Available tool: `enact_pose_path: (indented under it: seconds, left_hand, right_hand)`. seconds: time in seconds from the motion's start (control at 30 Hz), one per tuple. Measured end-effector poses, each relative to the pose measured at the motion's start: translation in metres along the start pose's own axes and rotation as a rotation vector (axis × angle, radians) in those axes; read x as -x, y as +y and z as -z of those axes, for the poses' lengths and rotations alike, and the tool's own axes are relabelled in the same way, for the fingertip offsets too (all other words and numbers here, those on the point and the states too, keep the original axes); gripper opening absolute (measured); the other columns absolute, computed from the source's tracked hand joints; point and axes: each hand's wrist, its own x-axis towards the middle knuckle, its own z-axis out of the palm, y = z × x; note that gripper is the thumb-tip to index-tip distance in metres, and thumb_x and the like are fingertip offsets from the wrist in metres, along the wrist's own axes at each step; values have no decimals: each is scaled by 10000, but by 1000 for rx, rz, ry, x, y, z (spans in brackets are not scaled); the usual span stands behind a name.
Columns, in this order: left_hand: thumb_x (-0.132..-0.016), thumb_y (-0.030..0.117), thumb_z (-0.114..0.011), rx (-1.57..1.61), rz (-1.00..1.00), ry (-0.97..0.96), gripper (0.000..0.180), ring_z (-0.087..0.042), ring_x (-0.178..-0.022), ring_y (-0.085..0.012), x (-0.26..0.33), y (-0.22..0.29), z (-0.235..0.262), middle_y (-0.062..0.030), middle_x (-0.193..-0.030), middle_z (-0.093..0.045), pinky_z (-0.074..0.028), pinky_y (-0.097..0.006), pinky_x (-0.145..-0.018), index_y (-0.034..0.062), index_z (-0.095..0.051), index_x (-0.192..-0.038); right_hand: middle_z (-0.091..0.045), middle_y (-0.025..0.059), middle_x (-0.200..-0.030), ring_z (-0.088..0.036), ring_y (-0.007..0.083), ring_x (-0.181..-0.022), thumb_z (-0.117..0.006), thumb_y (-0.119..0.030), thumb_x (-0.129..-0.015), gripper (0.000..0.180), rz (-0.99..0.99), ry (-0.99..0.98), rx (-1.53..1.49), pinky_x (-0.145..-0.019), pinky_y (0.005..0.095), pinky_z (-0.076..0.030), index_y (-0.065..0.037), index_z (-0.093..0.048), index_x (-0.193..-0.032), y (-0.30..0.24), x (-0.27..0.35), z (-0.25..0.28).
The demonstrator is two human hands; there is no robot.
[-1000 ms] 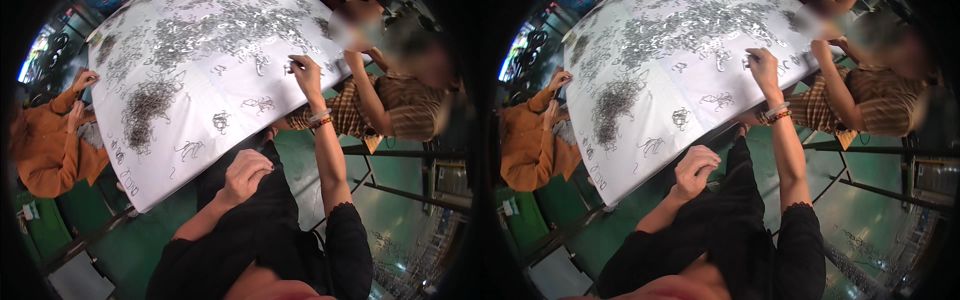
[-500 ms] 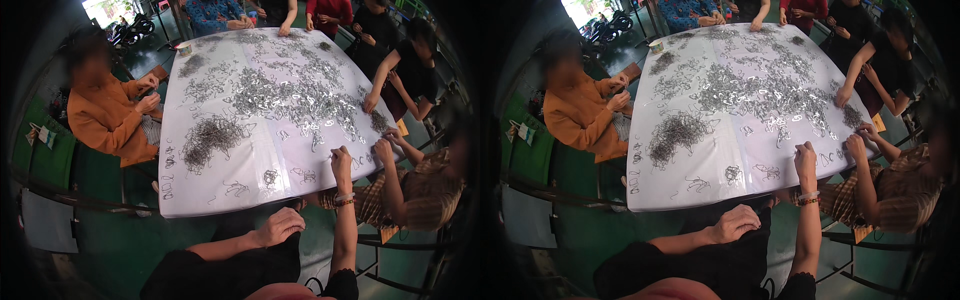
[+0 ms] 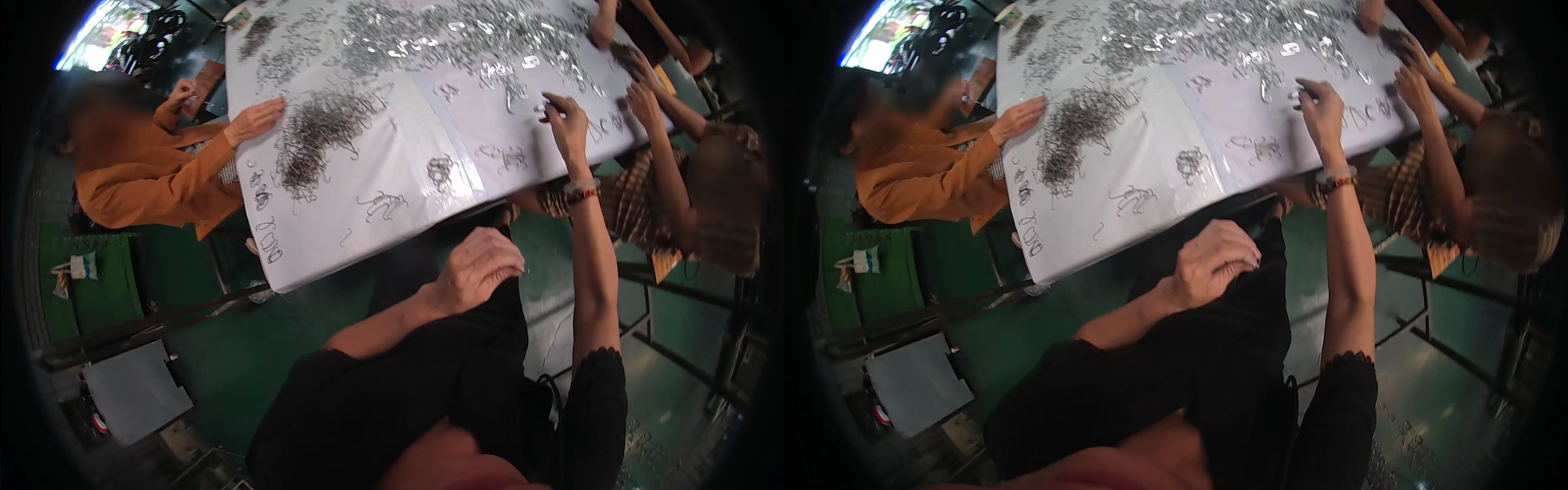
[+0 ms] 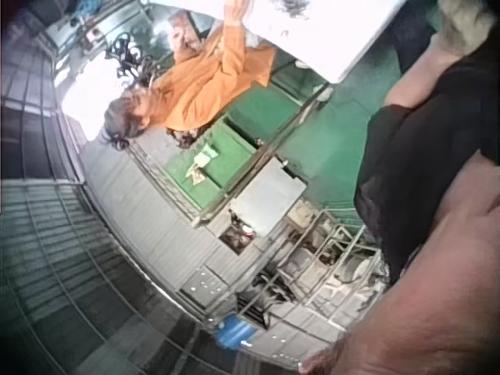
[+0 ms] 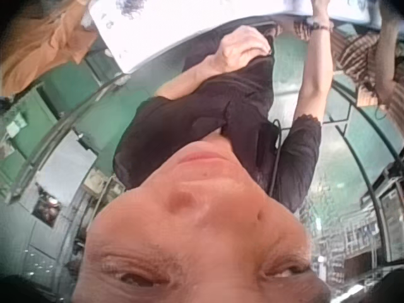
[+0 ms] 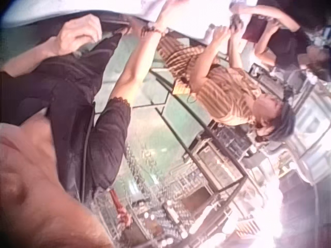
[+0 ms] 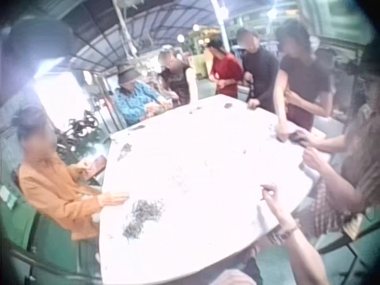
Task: The person sits at a large white table and repeatedly picks up small metal wire pieces, linking them together by hand. They place the connected wires onto the table surface. Other people are also working at the same table, performing similar actions.
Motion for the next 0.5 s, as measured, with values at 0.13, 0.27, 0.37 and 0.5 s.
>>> enact_pose_path:
  seconds: [0.13,0.27,0.37,0.5]
  left_hand:
    - [-713,-35,-704,34,23,42,166,-615,-734,-237,-1,3,-2,-79,-794,-630,-489,-341,-697,12,-596,-830]
    - [-719,-35,-702,19,98,56,168,-613,-757,-237,0,5,2,-64,-805,-629,-486,-352,-725,26,-600,-838]
    - [-742,-29,-687,11,135,97,143,-601,-771,-250,7,0,0,-59,-812,-622,-485,-360,-723,41,-608,-838]
    - [-785,-28,-652,-23,196,148,92,-611,-772,-235,11,-1,-3,-86,-838,-623,-498,-320,-675,18,-609,-853]
  right_hand:
    - [-653,110,-831,-632,141,-662,-581,-43,-850,170,-142,-4,-174,-579,249,-509,21,-651,-992,-26,15,10]
    - [-646,100,-800,-589,114,-639,-545,-39,-895,101,-210,-122,-194,-550,224,-460,38,-540,-960,-58,72,21]
    - [-658,122,-844,-625,134,-705,-567,-36,-879,107,-206,-132,-89,-581,228,-485,46,-574,-947,-89,103,21]
    - [-649,136,-793,-639,173,-699,-613,-10,-823,151,-209,-116,-218,-583,272,-524,76,-618,-947,-97,76,19]
